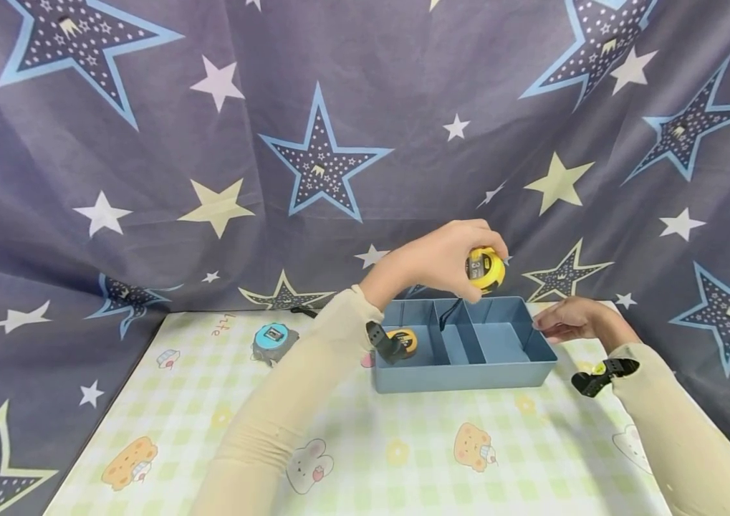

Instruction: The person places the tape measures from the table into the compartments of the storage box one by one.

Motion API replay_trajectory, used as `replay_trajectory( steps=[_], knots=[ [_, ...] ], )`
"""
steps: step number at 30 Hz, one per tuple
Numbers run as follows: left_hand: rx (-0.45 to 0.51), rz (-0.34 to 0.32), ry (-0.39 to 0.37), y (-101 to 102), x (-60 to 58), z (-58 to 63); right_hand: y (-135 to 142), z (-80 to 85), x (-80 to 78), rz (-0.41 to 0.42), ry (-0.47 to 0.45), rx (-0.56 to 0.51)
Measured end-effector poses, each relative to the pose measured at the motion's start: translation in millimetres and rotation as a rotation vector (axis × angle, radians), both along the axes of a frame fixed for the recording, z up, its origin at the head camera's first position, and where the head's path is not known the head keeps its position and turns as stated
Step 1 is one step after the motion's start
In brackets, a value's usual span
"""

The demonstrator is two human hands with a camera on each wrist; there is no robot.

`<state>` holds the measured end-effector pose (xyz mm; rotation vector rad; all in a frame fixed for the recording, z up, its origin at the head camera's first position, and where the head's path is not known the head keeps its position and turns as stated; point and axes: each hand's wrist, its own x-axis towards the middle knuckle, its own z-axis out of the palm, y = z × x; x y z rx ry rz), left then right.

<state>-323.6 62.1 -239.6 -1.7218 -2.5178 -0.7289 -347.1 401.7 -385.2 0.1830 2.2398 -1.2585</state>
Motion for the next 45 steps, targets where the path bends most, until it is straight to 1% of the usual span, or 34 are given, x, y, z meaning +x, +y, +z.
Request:
replay_trajectory(
  steps=[4,10,15,20,24,28,31,37,41,45],
  knots=[
    [-0.019,0.004,0.001,9,0.6,-5.7,1,-1.7,1.0,-0.009,-0.015,-0.008],
    [-0.024,0.031,-0.024,16,-0.6,-18.7,1,-2.1,2.0,-0.011,-0.015,-0.015],
    [-0.038,0.030,-0.045,19,-4.2,-28.7,1,0.8,1.7,-0.003,-0.012,-0.010],
    [-0.081,0.045,-0.062,21,-8.6,-34.6,0,2.5,0.7,-0.002,-0.012,-0.019],
    [-0.144,0.054,-0.110,21,-13.5,-38.5,0,2.3,0.7,0.005,-0.018,-0.022],
    [-0.187,0.045,-0.157,23,-20.9,-44.0,0,3.0,1.2,0.008,-0.015,-0.004],
    [-0.194,0.040,-0.184,25,-26.6,-49.5,0,3.3,1.3,0.005,-0.010,-0.001],
    [-0.184,0.054,-0.216,29,-37.2,-62.7,-1,2.3,0.2,0.004,-0.004,-0.015],
    [-0.187,0.071,-0.238,30,-41.2,-67.6,-2,2.6,-0.2,0.003,-0.006,-0.016],
    [-0.198,0.100,-0.281,29,-45.7,-71.1,-3,2.2,0.9,0.003,-0.006,-0.025]
  ],
)
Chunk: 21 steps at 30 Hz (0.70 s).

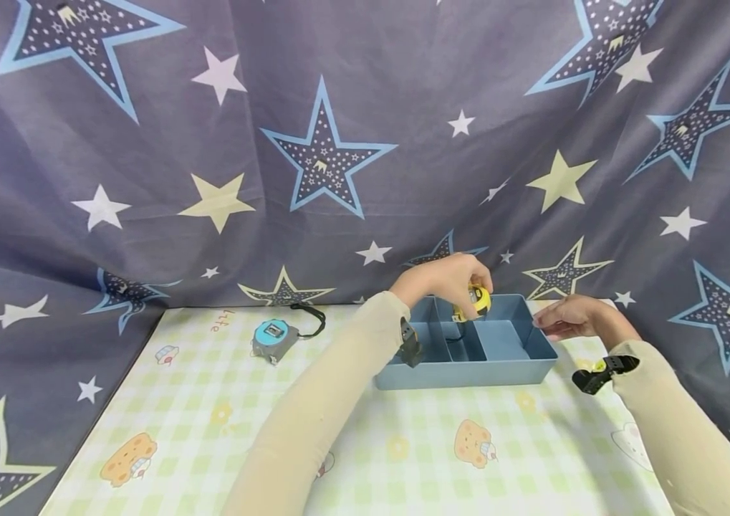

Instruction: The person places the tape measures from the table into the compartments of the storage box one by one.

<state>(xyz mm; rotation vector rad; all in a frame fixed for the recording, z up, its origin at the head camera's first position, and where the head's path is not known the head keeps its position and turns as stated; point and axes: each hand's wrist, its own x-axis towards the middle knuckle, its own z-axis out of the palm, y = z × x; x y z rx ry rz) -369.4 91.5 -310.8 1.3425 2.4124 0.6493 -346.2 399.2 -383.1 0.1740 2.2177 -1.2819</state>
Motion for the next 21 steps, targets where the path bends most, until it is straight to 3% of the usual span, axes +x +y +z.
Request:
replay_trajectory(
  steps=[9,21],
  knots=[
    [-0.029,0.046,-0.044,1,-13.1,-17.8,0,1.0,0.6,0.006,0.004,0.008],
    [-0.093,0.060,-0.047,6,-16.5,-32.3,-1,1.7,0.2,-0.008,-0.006,0.020]
  ],
)
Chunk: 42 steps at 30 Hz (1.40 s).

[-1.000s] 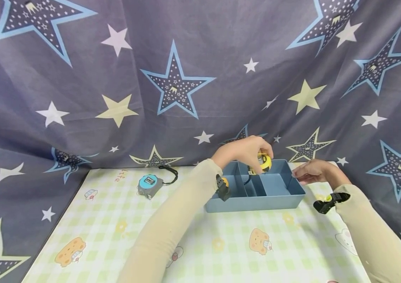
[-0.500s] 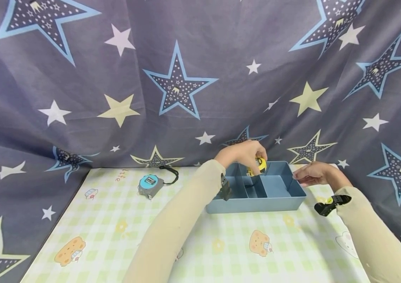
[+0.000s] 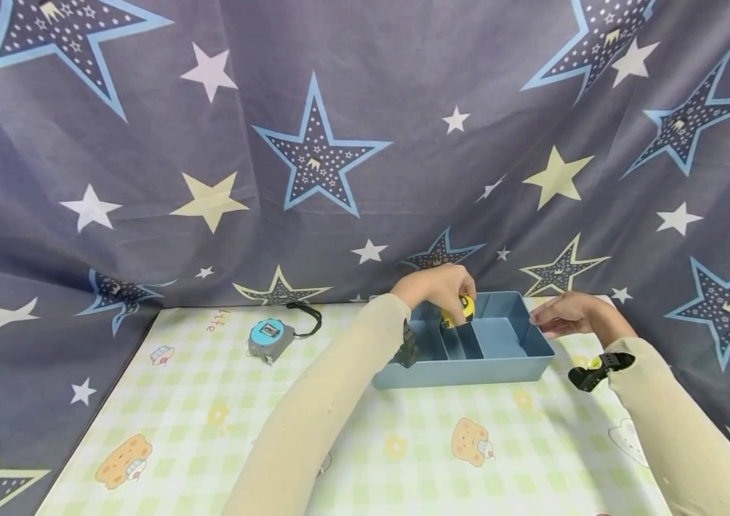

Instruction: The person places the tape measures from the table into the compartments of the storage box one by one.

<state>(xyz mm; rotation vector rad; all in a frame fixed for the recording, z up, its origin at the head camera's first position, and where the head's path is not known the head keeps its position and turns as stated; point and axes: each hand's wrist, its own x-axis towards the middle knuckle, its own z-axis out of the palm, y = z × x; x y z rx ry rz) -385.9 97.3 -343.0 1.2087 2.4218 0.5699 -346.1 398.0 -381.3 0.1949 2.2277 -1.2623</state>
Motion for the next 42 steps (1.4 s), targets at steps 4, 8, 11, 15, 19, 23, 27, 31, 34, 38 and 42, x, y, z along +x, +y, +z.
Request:
replay_trajectory(
  steps=[4,8,11,15,19,23,27,31,34,38,42],
  knots=[
    [-0.015,0.006,-0.001,1,-1.0,-3.6,1,-0.9,-0.2,0.005,0.005,0.015],
    [-0.030,0.017,-0.006,2,-2.8,-6.7,2,-1.2,-1.0,0.018,0.011,0.026],
    [-0.040,0.028,-0.018,2,-4.1,-9.4,2,-0.7,-1.2,0.016,0.008,0.024],
    [-0.037,0.037,-0.027,2,-5.6,-12.4,0,0.9,-1.9,0.014,0.009,0.034],
    [-0.034,0.049,-0.030,3,-6.1,-13.8,-2,2.0,-2.3,0.007,0.009,0.053],
    [-0.031,0.058,-0.033,5,-6.5,-15.0,-2,1.6,-2.2,-0.001,-0.002,0.058],
    [-0.030,0.066,-0.022,5,-6.4,-16.2,-5,2.2,-1.7,-0.005,-0.002,0.058],
    [-0.047,0.077,-0.012,6,-6.2,-19.5,-6,3.3,-1.6,-0.003,0.005,0.067],
    [-0.051,0.086,-0.014,6,-6.4,-22.9,-6,3.8,-1.8,-0.002,0.005,0.071],
    [-0.053,0.096,-0.008,8,-6.3,-26.0,-6,3.3,-2.2,-0.008,0.005,0.072],
    [-0.077,0.118,0.017,10,-5.2,-25.0,-6,3.8,-2.0,-0.009,0.002,0.072]
  ],
)
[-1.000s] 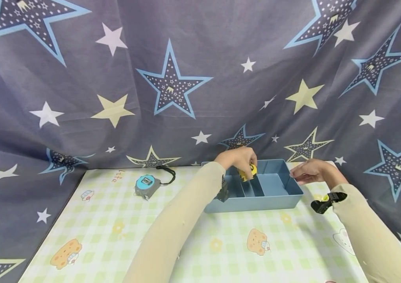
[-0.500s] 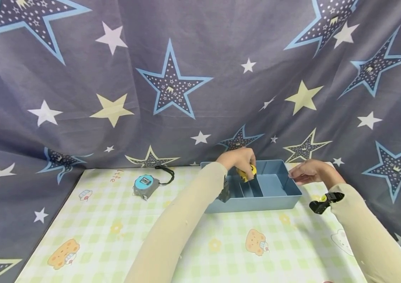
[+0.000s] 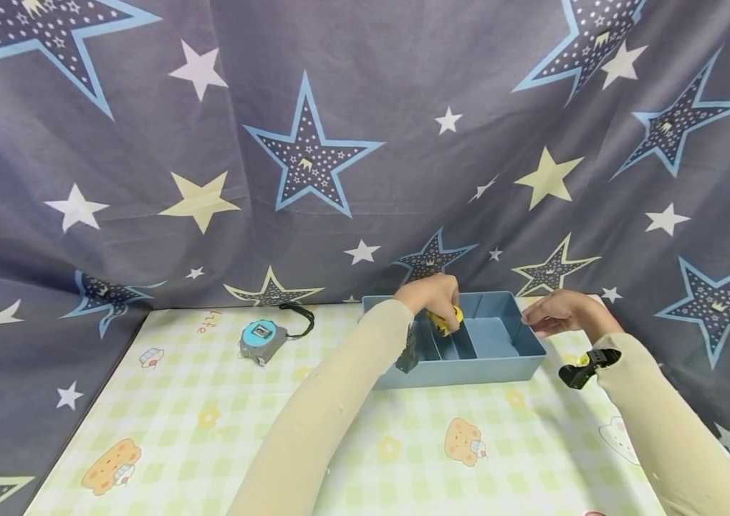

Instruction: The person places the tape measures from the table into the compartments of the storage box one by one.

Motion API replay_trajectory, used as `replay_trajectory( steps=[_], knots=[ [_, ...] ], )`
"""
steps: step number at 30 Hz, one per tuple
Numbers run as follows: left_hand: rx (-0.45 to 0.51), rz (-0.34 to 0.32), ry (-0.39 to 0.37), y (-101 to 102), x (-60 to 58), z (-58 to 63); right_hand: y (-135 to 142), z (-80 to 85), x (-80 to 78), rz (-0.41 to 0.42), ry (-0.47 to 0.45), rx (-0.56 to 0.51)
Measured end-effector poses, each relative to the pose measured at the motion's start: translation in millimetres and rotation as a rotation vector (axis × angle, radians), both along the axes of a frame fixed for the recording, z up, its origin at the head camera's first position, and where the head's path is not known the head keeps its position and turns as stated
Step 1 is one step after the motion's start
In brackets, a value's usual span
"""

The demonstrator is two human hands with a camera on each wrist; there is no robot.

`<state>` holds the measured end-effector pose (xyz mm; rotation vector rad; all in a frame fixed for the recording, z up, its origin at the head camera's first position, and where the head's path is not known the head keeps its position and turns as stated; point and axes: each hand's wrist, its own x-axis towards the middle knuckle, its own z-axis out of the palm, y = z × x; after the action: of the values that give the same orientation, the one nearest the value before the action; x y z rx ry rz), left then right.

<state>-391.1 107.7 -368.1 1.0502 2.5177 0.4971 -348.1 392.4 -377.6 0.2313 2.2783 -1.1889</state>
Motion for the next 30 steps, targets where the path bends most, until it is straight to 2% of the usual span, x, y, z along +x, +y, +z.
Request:
replay_trajectory(
  steps=[10,23,30],
  knots=[
    [-0.084,0.037,0.050,6.9,0.3,2.7,1.5,-0.1,-0.5,-0.004,0.003,-0.001],
    [-0.114,0.049,0.053,9.4,5.0,3.3,1.1,-0.8,0.3,-0.011,-0.008,-0.001],
    [-0.125,0.076,0.055,8.0,6.5,5.5,0.6,-0.5,0.1,-0.003,-0.003,0.001]
  ],
)
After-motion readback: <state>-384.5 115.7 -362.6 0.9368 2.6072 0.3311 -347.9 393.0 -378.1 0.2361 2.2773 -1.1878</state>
